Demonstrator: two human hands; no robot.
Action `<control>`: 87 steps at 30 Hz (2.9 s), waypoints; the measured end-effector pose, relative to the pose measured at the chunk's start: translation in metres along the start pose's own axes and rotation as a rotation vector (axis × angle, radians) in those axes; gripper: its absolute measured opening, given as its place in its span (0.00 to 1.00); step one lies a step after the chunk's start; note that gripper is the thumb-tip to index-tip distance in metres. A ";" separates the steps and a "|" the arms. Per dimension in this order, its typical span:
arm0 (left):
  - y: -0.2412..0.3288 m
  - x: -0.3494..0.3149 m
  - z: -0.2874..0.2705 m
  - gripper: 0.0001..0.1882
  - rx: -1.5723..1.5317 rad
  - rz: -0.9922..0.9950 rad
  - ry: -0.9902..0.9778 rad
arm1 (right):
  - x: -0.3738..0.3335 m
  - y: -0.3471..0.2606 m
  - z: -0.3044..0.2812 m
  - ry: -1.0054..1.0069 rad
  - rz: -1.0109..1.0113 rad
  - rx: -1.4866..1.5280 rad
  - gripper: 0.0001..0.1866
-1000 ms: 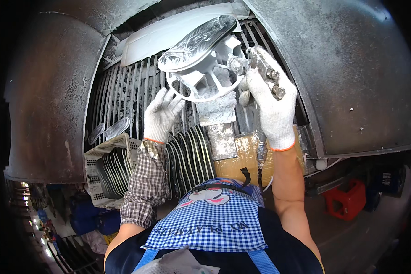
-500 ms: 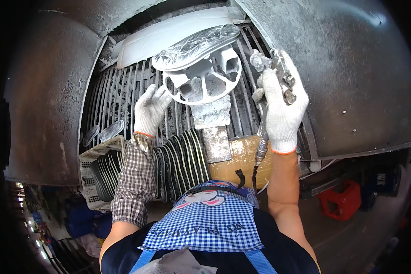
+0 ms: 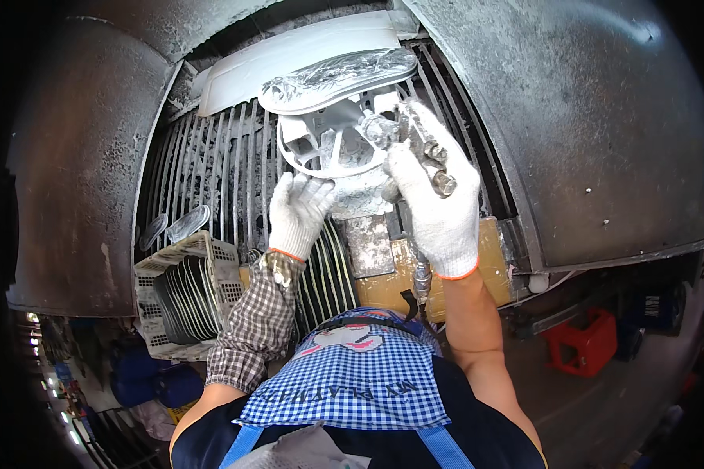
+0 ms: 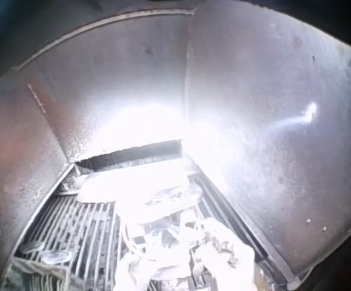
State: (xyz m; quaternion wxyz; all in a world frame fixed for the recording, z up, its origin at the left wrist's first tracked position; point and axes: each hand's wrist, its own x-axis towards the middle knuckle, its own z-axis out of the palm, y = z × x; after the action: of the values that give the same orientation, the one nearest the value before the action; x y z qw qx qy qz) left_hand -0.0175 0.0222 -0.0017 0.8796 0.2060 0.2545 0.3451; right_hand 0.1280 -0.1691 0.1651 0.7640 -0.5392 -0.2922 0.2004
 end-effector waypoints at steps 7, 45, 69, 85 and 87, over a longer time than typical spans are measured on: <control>-0.013 -0.013 0.021 0.26 -0.059 -0.033 -0.029 | 0.003 -0.002 -0.007 0.069 0.009 0.111 0.27; 0.013 -0.003 0.004 0.29 -0.079 -0.021 -0.209 | -0.017 -0.023 -0.048 0.235 -0.078 -0.024 0.27; -0.009 -0.008 -0.002 0.18 -0.062 -0.082 -0.174 | -0.047 -0.042 -0.036 0.132 0.049 -0.003 0.27; 0.026 -0.007 -0.002 0.39 0.027 -0.029 -0.175 | -0.042 -0.025 -0.044 -0.012 0.067 0.042 0.29; 0.029 -0.006 -0.001 0.40 0.032 -0.016 -0.172 | -0.037 -0.021 -0.043 0.010 0.051 0.058 0.28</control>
State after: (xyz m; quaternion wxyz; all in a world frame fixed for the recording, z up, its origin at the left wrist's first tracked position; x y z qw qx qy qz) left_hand -0.0361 0.0379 0.0148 0.8975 0.2469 0.1852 0.3150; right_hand 0.1286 -0.2302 0.1654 0.7754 -0.5250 -0.2687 0.2256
